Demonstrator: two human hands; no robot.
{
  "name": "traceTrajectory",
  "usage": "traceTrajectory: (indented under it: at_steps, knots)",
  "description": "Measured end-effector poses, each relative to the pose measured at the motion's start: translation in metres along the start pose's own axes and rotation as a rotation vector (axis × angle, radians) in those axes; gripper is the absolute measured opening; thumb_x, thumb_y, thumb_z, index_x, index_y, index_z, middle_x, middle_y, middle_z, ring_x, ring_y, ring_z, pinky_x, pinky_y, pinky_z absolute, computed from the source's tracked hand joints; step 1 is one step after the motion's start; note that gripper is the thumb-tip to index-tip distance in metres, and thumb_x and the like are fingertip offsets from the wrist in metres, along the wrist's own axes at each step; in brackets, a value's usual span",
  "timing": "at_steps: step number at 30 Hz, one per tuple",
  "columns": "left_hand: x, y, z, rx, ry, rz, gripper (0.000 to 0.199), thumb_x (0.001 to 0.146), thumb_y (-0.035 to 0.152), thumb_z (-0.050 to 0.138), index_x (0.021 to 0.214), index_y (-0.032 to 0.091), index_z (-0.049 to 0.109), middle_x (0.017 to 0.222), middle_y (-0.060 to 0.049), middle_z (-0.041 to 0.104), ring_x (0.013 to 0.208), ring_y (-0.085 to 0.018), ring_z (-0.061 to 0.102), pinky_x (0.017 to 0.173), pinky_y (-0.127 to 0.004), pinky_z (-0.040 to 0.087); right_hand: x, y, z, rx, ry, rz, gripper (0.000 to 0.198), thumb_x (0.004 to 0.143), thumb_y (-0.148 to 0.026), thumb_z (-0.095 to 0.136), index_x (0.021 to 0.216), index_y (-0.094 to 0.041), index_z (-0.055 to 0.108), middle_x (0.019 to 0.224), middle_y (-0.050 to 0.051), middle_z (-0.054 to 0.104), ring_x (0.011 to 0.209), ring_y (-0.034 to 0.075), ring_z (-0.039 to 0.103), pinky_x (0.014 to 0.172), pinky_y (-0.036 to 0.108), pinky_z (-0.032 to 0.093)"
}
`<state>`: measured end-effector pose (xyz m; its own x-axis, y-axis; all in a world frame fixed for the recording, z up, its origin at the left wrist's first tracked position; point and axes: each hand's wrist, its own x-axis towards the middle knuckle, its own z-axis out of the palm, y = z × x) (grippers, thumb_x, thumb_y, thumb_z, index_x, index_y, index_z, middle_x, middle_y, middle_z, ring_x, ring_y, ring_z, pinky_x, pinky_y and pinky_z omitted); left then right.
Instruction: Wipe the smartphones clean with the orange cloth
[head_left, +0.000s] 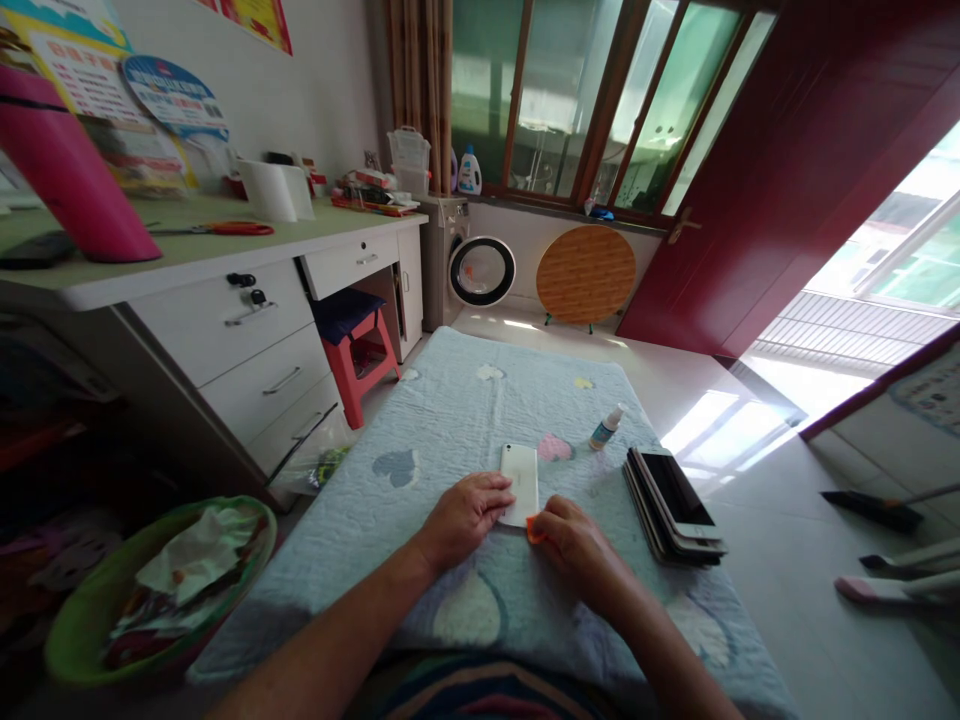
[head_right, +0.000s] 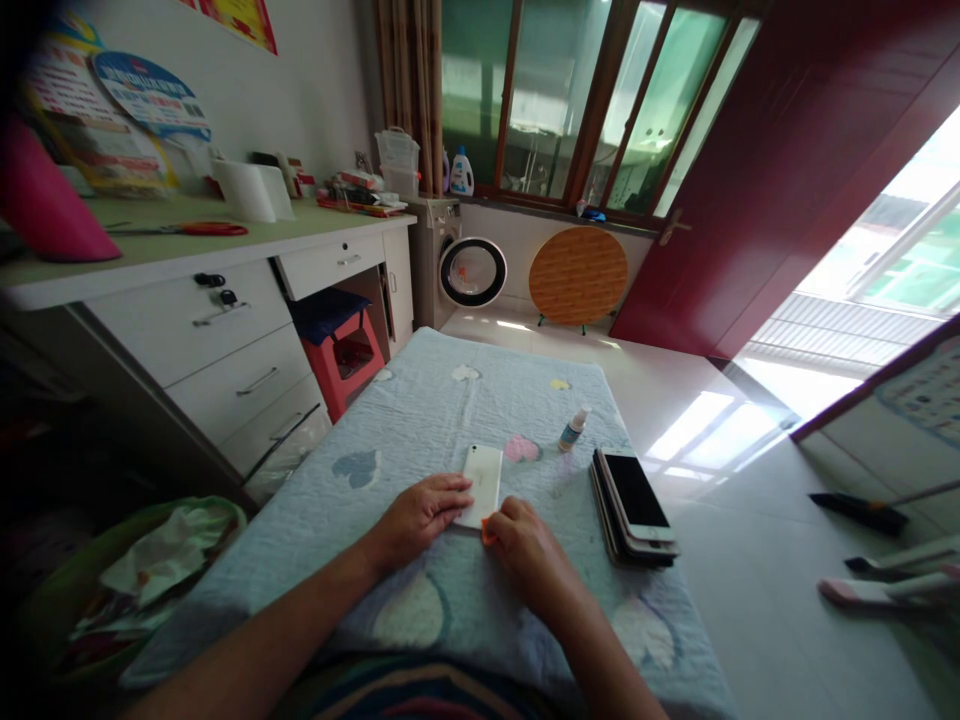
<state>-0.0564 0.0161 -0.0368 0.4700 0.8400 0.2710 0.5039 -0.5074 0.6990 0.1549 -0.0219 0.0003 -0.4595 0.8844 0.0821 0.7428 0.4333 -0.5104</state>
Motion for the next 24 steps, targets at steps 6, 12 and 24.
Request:
traceTrajectory:
  at_steps: [6, 12, 24]
  knots:
    - [0.0, 0.001, -0.001, -0.025, -0.008, -0.023, 0.027, 0.085, 0.015, 0.06, 0.107, 0.024, 0.074, 0.124, -0.004, 0.066, 0.118, -0.02, 0.058, 0.105, -0.037, 0.043, 0.011, -0.011, 0.007, -0.11, 0.017, -0.04, 0.022, 0.083, -0.004, 0.046, 0.079, -0.017, 0.063, 0.086, 0.004, 0.06, 0.082, 0.016, 0.053, 0.073, 0.025, 0.039]
    - [0.001, 0.007, -0.005, -0.06, -0.038, -0.033, 0.027, 0.088, 0.022, 0.056, 0.107, 0.027, 0.074, 0.126, -0.002, 0.066, 0.119, -0.021, 0.057, 0.106, -0.036, 0.041, 0.026, -0.023, 0.023, -0.109, 0.024, -0.062, 0.023, 0.086, -0.006, 0.045, 0.085, -0.018, 0.066, 0.089, 0.004, 0.061, 0.085, 0.017, 0.054, 0.075, 0.026, 0.042]
    - [0.001, 0.002, -0.002, -0.043, -0.012, -0.03, 0.028, 0.086, 0.018, 0.057, 0.107, 0.026, 0.074, 0.124, -0.003, 0.067, 0.117, -0.02, 0.058, 0.104, -0.036, 0.044, 0.01, -0.026, 0.012, -0.111, 0.02, 0.062, 0.015, 0.09, -0.011, 0.05, 0.085, -0.019, 0.062, 0.093, 0.005, 0.058, 0.086, 0.018, 0.054, 0.077, 0.027, 0.044]
